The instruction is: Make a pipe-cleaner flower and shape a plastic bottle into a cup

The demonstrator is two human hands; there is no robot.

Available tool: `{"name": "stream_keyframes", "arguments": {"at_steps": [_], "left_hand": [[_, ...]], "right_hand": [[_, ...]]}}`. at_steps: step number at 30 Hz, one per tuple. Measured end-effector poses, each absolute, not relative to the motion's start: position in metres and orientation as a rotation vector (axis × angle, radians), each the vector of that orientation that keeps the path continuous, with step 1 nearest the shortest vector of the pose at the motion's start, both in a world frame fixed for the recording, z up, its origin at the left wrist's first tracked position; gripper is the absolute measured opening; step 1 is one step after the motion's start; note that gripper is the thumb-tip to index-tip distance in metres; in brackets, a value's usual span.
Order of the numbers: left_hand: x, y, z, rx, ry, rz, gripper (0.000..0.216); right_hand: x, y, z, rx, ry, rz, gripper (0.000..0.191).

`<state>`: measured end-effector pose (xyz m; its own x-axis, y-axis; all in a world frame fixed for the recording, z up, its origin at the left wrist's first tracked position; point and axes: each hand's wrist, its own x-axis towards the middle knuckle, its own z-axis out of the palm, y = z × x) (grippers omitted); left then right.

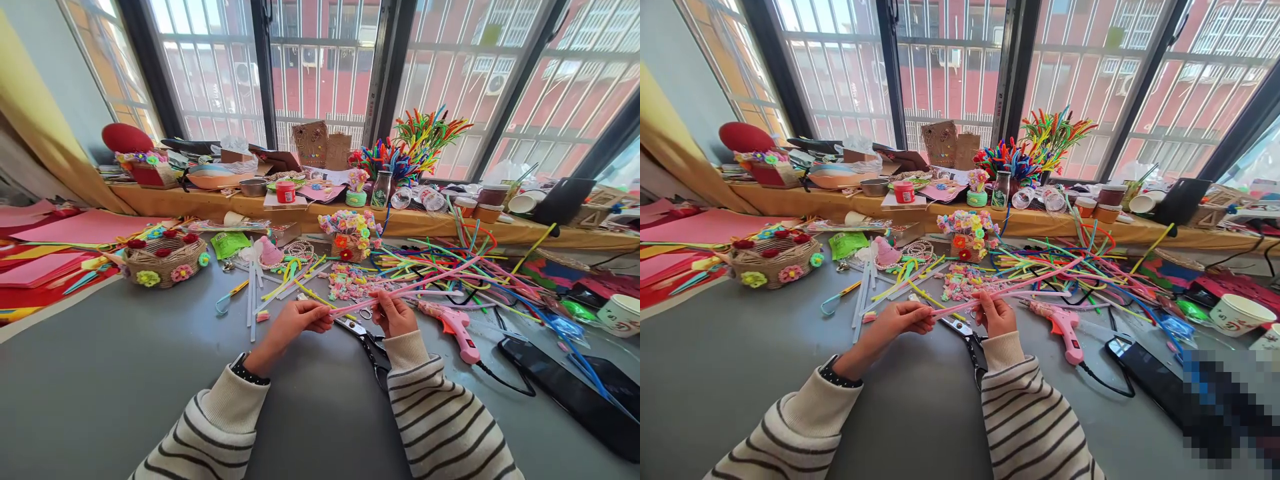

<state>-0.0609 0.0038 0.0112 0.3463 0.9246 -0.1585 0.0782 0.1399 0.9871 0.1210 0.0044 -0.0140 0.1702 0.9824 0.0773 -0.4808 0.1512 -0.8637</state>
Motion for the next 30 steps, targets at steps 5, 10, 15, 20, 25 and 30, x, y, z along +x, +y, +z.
{"name": "stream_keyframes", "arguments": {"at_steps": [5,10,15,20,25,30], "left_hand": [[-0.060,0.003,0.009,1.296,1.012,0.830,0.028],[-0.061,-0.001,0.009,1.308,1.004,0.797,0.029],[-0.055,0.000,0.014,1.426,0.957,0.700,0.032],[-0.038,0.006,0.016,1.512,0.864,0.620,0.027],[-0.036,0.005,0.015,1.520,0.874,0.514,0.025],[-0.052,0.001,0.020,1.499,0.917,0.429,0.027]], "right_hand": [[0.121,0.004,-0.017,-0.832,-0.784,1.227,0.025],[0.118,0.002,-0.020,-0.854,-0.777,1.162,0.024],[0.112,-0.001,-0.020,-0.951,-0.902,1.068,0.027],[0.104,-0.005,-0.020,-1.004,-1.051,1.010,0.025],[0.112,-0.004,-0.017,-1.011,-0.981,1.057,0.026],[0.137,0.003,-0.011,-0.946,-0.815,1.032,0.029]]}}
